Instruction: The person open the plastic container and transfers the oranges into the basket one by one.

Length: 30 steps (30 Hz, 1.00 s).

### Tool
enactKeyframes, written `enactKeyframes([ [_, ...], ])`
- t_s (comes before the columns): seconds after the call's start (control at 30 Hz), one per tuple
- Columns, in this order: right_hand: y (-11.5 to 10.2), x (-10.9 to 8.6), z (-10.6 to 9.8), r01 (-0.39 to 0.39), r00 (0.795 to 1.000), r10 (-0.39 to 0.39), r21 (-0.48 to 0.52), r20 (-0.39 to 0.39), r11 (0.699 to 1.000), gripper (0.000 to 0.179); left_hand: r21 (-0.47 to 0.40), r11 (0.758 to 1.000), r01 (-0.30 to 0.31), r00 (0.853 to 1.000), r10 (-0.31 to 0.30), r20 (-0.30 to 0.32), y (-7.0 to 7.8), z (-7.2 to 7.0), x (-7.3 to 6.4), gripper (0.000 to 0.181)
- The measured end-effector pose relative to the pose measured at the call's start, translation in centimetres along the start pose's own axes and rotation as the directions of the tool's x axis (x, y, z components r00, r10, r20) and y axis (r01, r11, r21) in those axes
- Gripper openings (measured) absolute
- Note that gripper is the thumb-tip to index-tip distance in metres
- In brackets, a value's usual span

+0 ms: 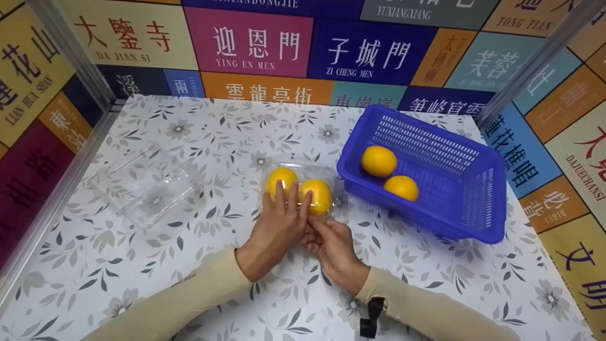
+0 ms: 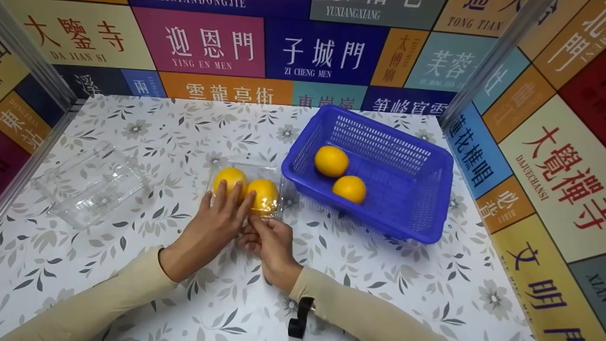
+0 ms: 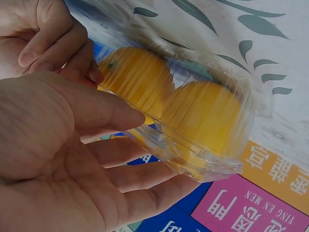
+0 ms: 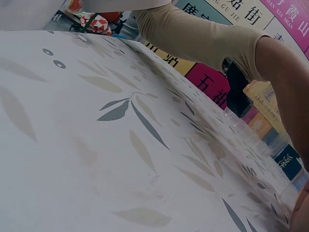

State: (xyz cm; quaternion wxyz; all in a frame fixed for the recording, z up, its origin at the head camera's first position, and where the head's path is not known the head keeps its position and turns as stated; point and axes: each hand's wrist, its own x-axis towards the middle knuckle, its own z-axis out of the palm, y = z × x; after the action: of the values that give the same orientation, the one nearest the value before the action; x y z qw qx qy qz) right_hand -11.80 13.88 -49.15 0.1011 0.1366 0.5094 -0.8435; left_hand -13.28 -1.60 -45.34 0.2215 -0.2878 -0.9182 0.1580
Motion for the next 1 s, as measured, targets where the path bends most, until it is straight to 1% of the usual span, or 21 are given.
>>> enactKeyframes([
  [0.1,0.0,-0.3,-0.2,0.003,1.0,-0.003,0.001,-0.006,1.0,0.017,0.009,1.0,-0.005,1.0,0.005,-0.007,0.2,-0.1,-0.1,0.047],
  [0.27,0.1,-0.6,-0.4,0.01,1.0,-0.01,0.0,-0.006,1.0,0.018,0.021,1.0,-0.023,0.999,0.023,0.024,0.4,-0.5,-0.3,0.047],
  [0.33,0.1,-0.7,-0.5,0.012,1.0,-0.012,-0.001,-0.005,1.0,0.018,0.025,0.999,-0.028,0.999,0.027,0.024,0.4,-0.6,-0.3,0.047],
  [0.57,0.1,-1.0,-0.6,0.009,1.0,-0.009,-0.012,-0.006,1.0,0.02,0.038,0.999,-0.026,0.999,0.027,-0.021,0.3,-0.7,-0.3,0.044],
  [0.73,0.2,-1.1,-0.7,0.018,1.0,-0.018,-0.032,-0.009,0.999,0.022,0.074,0.997,-0.013,0.996,0.02,-0.089,0.3,-0.8,-0.3,0.041],
  [0.8,0.2,-1.2,-0.7,0.022,1.0,-0.022,-0.039,-0.006,0.999,0.021,0.073,0.997,-0.004,0.994,0.012,-0.112,0.4,-0.8,-0.3,0.04],
  [1.0,0.3,-1.4,-0.7,0.02,1.0,-0.02,-0.023,-0.001,1.0,0.018,0.075,0.997,0.009,0.993,-0.001,-0.114,0.6,-1.1,-0.5,0.039],
])
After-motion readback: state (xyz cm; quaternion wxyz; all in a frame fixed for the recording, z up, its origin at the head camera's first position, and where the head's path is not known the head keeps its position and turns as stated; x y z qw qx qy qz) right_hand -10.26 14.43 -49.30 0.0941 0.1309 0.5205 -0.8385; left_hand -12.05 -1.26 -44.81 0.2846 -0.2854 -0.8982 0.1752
